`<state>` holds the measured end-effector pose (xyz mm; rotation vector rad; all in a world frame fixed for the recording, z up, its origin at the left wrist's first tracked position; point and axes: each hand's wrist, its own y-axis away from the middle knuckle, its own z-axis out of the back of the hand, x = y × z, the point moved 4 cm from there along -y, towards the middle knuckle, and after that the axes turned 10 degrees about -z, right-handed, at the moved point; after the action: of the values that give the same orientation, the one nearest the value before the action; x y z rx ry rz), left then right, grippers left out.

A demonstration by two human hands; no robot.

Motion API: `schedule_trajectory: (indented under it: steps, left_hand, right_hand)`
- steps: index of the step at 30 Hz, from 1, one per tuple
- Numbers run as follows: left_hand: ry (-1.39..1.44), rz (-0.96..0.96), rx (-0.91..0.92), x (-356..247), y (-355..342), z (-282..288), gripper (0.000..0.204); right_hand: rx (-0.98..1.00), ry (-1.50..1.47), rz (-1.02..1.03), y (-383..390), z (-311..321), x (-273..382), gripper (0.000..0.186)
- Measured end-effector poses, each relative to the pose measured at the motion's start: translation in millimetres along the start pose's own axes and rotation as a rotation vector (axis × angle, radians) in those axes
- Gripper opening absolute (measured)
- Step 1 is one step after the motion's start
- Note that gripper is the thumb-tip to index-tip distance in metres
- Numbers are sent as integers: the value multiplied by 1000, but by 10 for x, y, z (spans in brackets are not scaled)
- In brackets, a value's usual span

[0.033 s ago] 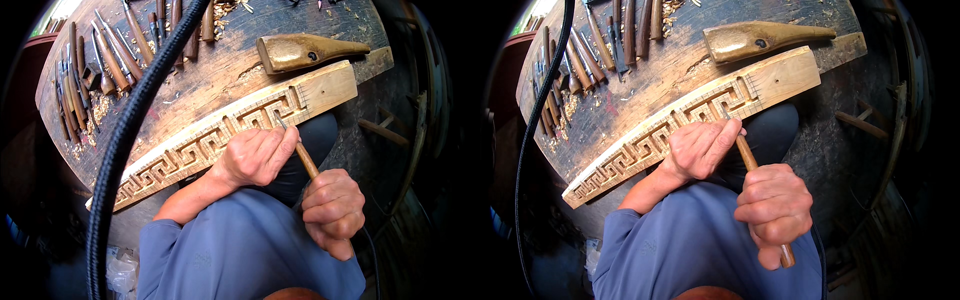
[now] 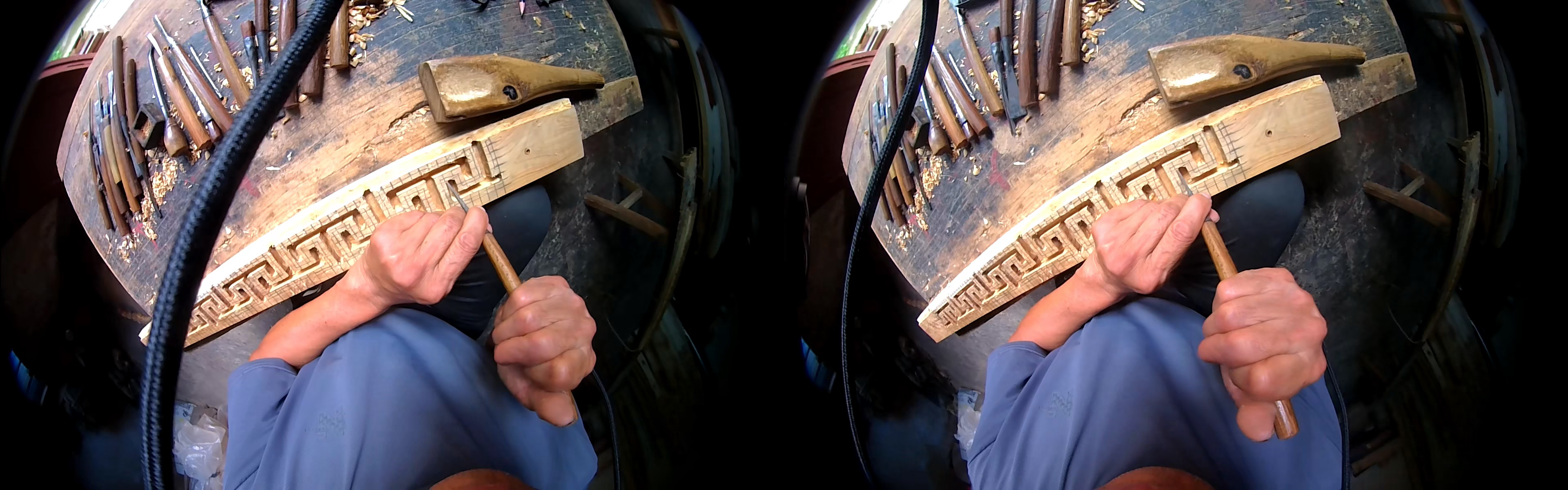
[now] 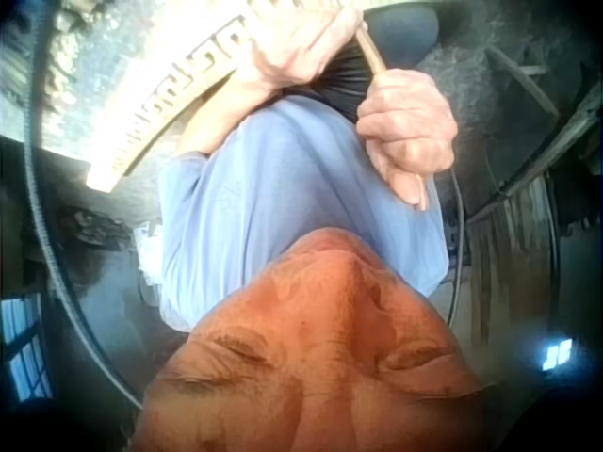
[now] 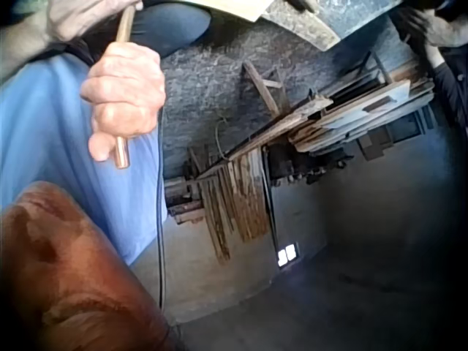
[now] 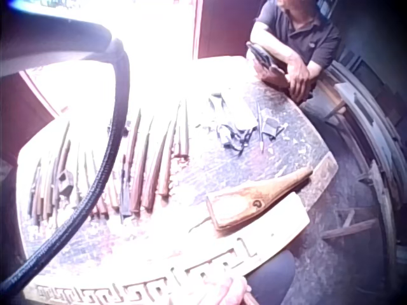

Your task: The person carves a geometric pattern into a wooden board using a chisel and a wooden mallet.

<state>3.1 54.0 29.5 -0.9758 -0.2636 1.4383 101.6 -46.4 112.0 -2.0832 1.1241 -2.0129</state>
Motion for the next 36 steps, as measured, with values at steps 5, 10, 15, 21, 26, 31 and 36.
schedule_trajectory:
  steps: [5, 10, 15, 21, 26, 31, 36]
  left_hand:
    - [108, 104, 73, 18, -18, 56, 40]
    - [172, 153, 38, 61, -15, 50, 40]
    - [220, 222, -35, 132, -14, 24, 36]
    - [162, 240, -24, 123, 3, 50, 36]
    - [26, -12, -43, -5, -10, 15, 34]
    - [181, -36, -70, 2, 9, 127, 36]
    - [169, -77, -58, -10, -29, 92, 35]
  right_hand:
    - [3, 22, -41, -75, -44, -13, 70]
    - [-16, 67, -128, -265, -114, -17, 69]
    - [15, 176, -266, -547, -193, -111, 67]
    - [18, 251, -189, -466, -252, -221, 58]
    - [-148, 145, 16, -156, -174, -31, 55]
    - [-77, 292, 35, 114, -201, 214, 35]
    - [14, 375, 70, 92, -198, 268, 30]
